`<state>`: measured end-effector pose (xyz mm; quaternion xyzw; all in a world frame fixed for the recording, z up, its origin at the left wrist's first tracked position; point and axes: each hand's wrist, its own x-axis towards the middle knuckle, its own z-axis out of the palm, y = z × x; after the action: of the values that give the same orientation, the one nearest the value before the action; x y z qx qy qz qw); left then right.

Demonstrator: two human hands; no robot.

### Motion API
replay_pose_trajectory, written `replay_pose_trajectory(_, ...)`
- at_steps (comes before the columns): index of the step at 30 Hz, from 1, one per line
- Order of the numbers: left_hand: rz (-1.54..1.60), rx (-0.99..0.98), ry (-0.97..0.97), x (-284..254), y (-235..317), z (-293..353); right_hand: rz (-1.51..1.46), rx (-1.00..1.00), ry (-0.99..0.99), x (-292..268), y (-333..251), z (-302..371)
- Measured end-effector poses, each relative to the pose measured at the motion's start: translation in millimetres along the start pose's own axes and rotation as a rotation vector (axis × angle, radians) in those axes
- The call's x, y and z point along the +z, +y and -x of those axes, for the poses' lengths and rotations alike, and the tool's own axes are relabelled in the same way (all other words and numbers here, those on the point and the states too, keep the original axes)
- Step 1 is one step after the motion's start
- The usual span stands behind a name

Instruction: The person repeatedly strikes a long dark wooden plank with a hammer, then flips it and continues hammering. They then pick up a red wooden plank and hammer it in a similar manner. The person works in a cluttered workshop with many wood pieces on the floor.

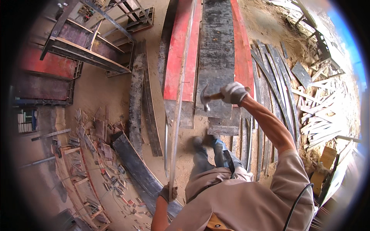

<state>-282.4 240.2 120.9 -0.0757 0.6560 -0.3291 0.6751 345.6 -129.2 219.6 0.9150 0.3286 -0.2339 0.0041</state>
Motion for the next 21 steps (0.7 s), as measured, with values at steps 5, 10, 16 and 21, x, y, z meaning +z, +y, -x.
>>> replay_pose_trajectory(5, 0.054, -0.138, -0.046, 9, -19, 0, 0.170, -0.350, -0.140, -37, -40, -64)
replay_pose_trajectory(10, -0.012, -0.077, -0.011, 11, -23, 3, 0.343, -0.422, 0.015, -69, -34, -115)
replay_pose_trajectory(16, -0.149, 0.069, 0.183, 16, -25, -1, -0.095, -0.214, 0.396, 18, -14, -87)
replay_pose_trajectory(21, -0.175, 0.108, 0.189, 23, -23, 6, -1.075, 0.082, 0.190, 190, -137, 48)
